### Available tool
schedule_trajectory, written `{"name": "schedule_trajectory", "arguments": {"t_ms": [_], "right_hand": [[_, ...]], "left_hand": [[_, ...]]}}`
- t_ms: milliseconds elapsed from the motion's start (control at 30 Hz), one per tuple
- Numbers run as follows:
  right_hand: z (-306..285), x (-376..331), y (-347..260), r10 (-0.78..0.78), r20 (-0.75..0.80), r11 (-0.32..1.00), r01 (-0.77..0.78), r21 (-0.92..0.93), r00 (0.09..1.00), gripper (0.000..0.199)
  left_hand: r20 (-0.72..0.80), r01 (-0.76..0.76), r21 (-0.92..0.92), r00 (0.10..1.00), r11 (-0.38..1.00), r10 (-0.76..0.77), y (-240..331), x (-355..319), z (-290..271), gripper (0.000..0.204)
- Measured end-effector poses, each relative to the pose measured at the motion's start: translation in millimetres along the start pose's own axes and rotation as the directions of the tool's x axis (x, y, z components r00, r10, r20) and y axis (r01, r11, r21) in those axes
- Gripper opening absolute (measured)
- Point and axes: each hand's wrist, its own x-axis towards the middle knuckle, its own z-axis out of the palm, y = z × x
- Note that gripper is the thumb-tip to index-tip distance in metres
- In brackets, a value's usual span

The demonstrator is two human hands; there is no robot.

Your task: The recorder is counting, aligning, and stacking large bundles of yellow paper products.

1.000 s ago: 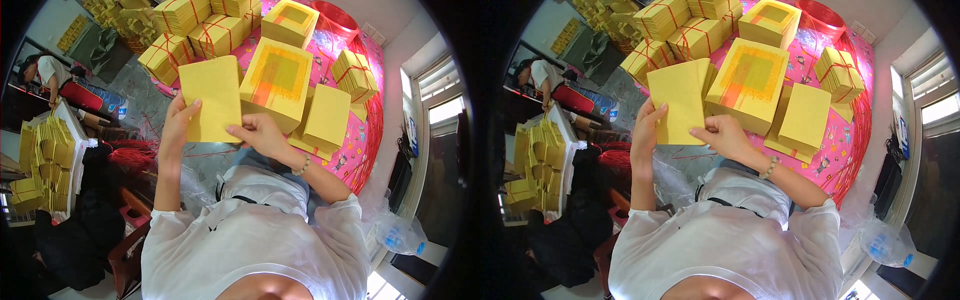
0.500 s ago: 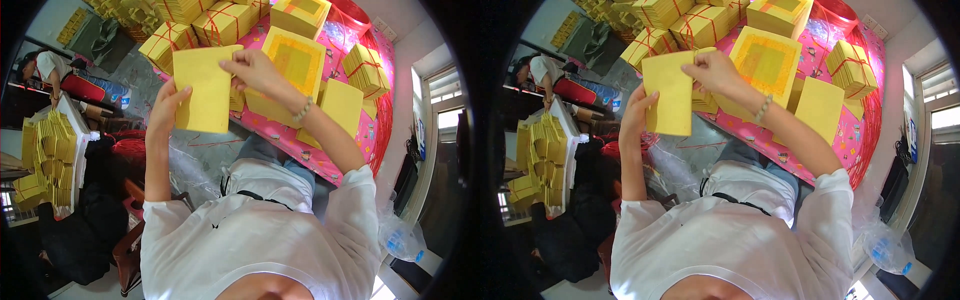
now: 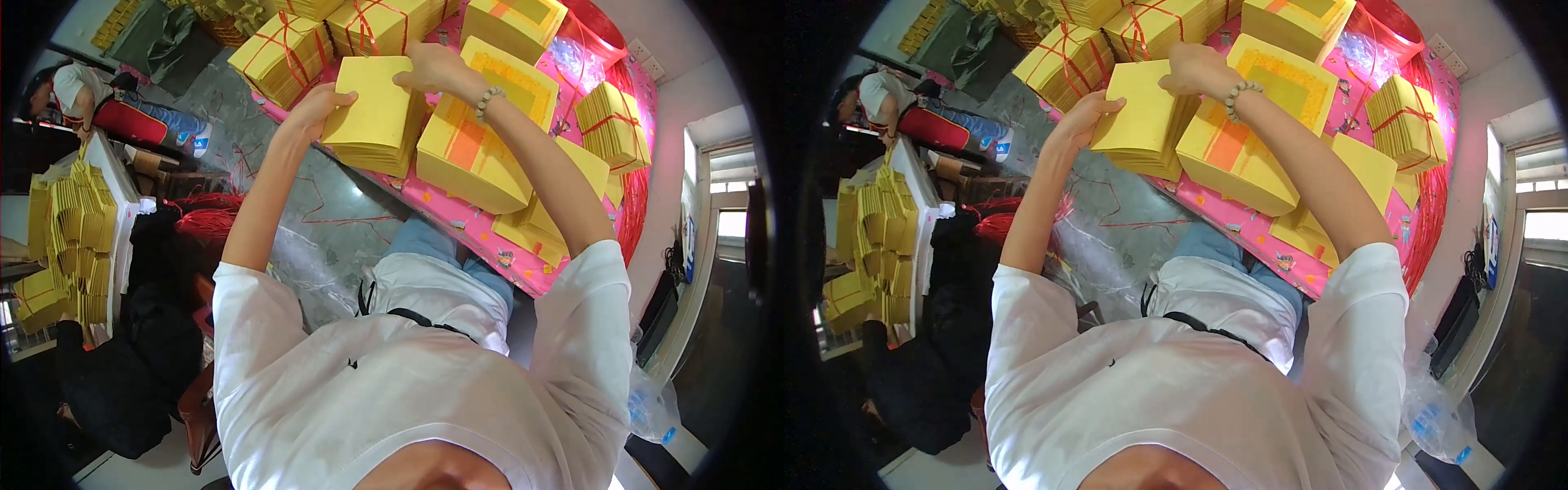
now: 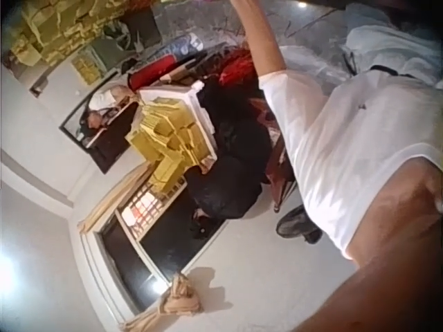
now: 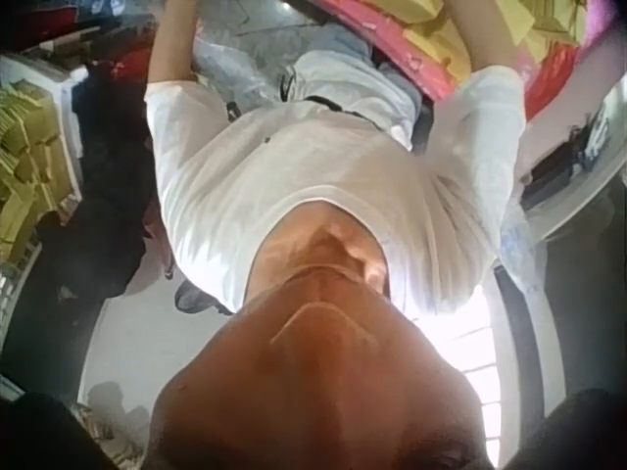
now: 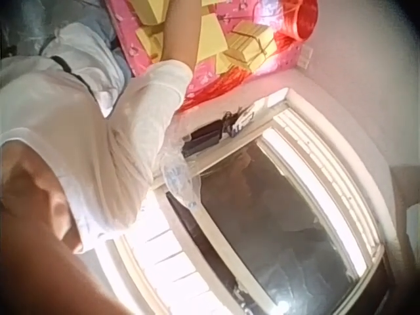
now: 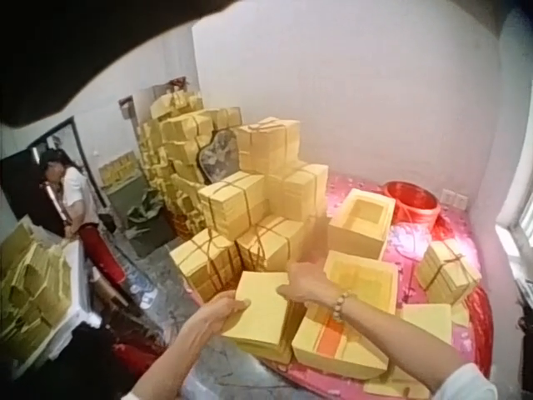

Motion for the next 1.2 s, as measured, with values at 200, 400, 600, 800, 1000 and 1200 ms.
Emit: {"name": "schedule_trajectory", "arguments": {"t_ms": [200,400,600,800,1000,1200], "right_hand": [[14.1,5.0,-7.5,-0.013,0.044,0.984,0.02,-0.176,0.999,0.053],[21.4,-4.3,-17.8,-0.158,0.062,0.936,0.169,-0.308,0.986,0.054],[30.0,1.1,-15.6,-0.144,0.229,0.916,0.217,-0.337,0.963,0.06],[38.4,5.0,-15.6,-0.132,0.216,0.916,0.202,-0.346,0.967,0.067],[38.5,2.7,-10.7,-0.116,0.192,0.923,0.177,-0.343,0.974,0.069],[37.8,1.5,-17.1,-0.132,0.199,0.915,0.197,-0.352,0.971,0.068]], "left_hand": [[-0.026,0.025,0.045,0.999,0.999,-0.024,-21.0,13.7,-3.9,0.03],[-0.103,-0.024,0.28,0.993,0.96,0.055,-23.4,8.4,10.8,0.032],[-0.053,-0.14,0.755,0.961,0.641,0.273,-20.2,15.8,7.3,0.048],[-0.238,0.06,0.863,0.923,0.501,0.301,-43.4,31.3,-27.8,0.083],[-0.12,0.2,0.635,0.98,0.746,-0.161,-32.2,31.8,-20.5,0.092],[-0.164,0.255,0.496,0.966,0.83,-0.199,-32.9,14.7,-7.4,0.067]]}}
